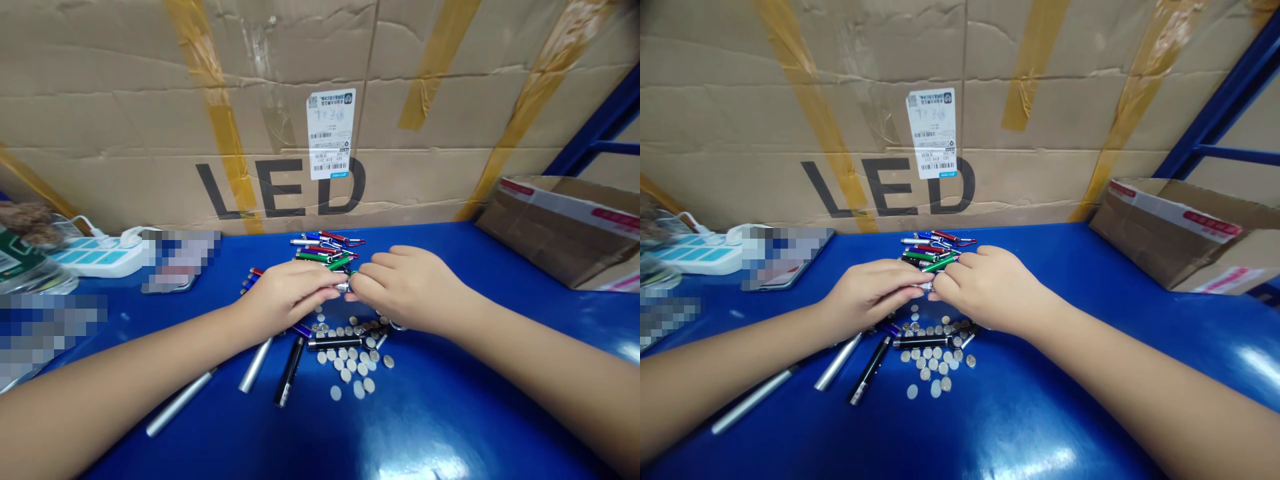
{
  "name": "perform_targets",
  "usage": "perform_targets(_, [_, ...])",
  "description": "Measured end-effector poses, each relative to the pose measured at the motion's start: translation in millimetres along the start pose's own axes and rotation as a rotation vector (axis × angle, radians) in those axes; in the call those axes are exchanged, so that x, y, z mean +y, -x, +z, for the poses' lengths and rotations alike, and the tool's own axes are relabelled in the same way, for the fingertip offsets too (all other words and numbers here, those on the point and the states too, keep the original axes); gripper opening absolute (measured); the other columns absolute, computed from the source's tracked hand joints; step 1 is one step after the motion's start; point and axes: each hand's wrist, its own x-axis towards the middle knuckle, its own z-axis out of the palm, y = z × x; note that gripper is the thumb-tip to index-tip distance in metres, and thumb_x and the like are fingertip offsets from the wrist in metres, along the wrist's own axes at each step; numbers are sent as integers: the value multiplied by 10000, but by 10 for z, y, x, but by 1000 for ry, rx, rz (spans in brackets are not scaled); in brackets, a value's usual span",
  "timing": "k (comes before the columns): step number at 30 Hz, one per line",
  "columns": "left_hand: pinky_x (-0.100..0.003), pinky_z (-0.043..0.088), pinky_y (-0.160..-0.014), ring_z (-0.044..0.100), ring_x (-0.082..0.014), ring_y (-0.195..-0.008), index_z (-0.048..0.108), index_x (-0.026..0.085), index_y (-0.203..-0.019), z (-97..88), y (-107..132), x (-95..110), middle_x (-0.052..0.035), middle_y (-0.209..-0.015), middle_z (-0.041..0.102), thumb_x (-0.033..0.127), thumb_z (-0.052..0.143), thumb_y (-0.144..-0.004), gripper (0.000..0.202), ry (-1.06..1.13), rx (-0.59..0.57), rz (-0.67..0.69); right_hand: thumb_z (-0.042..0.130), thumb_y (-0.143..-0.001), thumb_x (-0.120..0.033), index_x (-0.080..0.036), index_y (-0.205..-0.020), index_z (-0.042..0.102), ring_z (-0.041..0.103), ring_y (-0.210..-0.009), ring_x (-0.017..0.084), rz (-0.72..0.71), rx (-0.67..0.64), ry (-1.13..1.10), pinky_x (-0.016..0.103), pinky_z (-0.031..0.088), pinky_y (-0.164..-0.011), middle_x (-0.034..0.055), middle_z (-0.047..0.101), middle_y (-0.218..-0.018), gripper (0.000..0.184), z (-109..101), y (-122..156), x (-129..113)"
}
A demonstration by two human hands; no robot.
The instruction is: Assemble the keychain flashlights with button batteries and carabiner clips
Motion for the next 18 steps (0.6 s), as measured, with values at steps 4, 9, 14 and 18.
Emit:
perform_targets(4, [-273,546,-824,661,-151,-912,633,148,-1055,26,-22,-17,-62,-994,707,206,526,-919,182,46,10,-204,398,-958,-369,-180,-718,603,525,-598,146,197,-120,-157,285,278,-551,31,628,-650,368,-4,-22,29])
perform_targets(9, [-351,512,-899,613,-180,-1017,570,162,-1173,34,-29,-64,-84,-1123,650,199,470,-937,260,40,27,-379,563,-821,-246,-202,-692,626,554,-618,131,362,-410,-394,248,319,-526,3,651,-727,150,-145,28,191])
perform_targets(14, [-355,493,-911,589,-187,-1034,571,148,-1158,29,-26,-65,-93,-1090,637,193,442,-940,257,50,-14,-346,694,-696,-250,-243,-725,664,554,-538,113,328,-638,-646,219,353,-458,-27,641,-673,42,-269,199,334])
perform_targets(18, [-353,487,-914,586,-186,-1034,577,144,-1157,28,-33,-56,-93,-1093,637,206,441,-942,262,66,-28,-348,691,-672,-167,-253,-724,686,545,-510,110,314,-766,-695,213,337,-432,-37,626,-632,101,-242,257,325])
